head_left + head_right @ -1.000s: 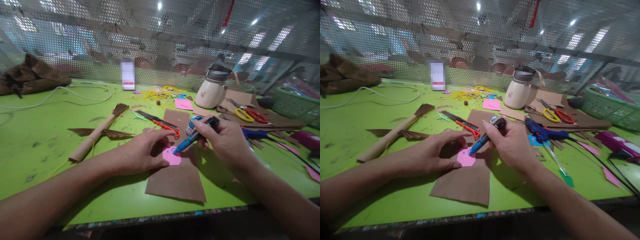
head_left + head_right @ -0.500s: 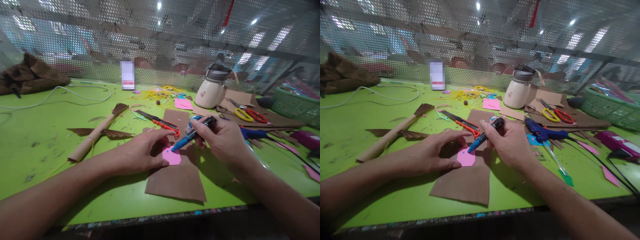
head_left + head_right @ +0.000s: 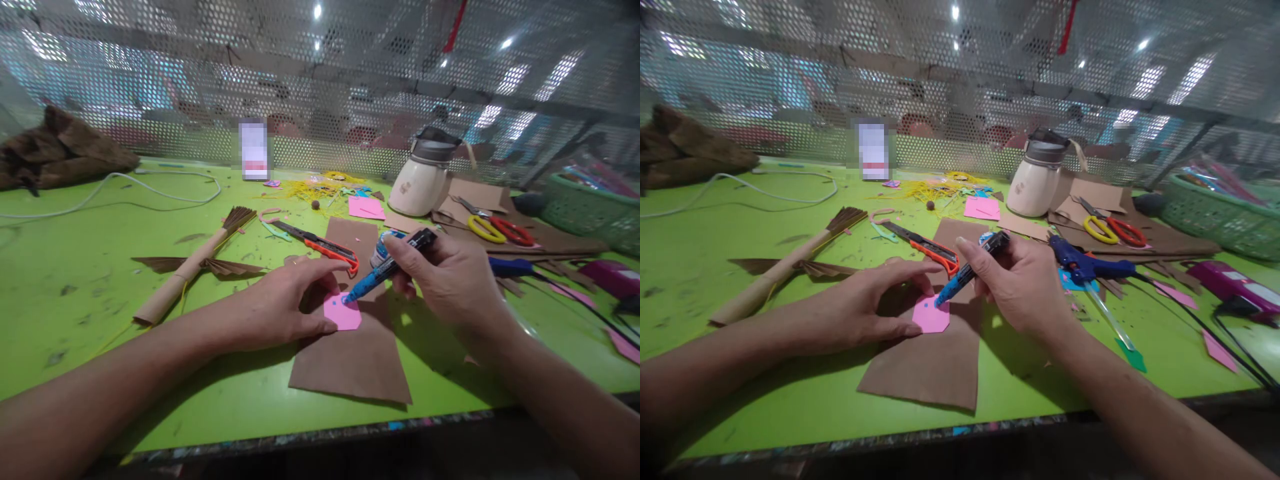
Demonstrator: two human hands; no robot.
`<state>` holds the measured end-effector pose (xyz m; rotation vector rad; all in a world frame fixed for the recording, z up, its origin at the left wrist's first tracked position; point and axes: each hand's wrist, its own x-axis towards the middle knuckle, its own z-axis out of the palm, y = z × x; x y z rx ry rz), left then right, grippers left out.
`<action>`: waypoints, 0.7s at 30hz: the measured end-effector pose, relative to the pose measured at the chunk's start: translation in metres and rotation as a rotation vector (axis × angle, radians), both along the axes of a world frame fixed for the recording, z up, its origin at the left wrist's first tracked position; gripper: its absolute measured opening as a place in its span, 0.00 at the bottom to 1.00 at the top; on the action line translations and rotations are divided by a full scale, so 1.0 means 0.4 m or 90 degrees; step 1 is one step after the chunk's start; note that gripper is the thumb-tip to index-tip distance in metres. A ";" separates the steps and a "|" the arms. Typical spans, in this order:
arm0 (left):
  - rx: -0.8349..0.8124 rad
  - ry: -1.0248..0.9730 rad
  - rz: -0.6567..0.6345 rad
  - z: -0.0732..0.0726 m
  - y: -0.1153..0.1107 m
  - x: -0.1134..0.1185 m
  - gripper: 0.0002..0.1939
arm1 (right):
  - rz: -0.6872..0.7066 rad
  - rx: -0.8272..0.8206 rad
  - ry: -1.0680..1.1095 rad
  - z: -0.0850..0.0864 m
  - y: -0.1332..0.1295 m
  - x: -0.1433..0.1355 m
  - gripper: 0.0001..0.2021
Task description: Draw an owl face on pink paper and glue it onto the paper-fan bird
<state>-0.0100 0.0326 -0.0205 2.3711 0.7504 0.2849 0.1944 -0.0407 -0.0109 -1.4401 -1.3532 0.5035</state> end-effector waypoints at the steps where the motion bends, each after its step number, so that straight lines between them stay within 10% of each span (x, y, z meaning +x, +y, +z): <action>1: -0.003 0.001 -0.001 -0.001 0.000 0.000 0.33 | 0.003 -0.001 -0.001 -0.001 0.001 0.001 0.19; 21: -0.008 -0.014 -0.003 -0.009 0.004 0.000 0.33 | 0.004 -0.014 -0.014 -0.010 0.009 0.003 0.20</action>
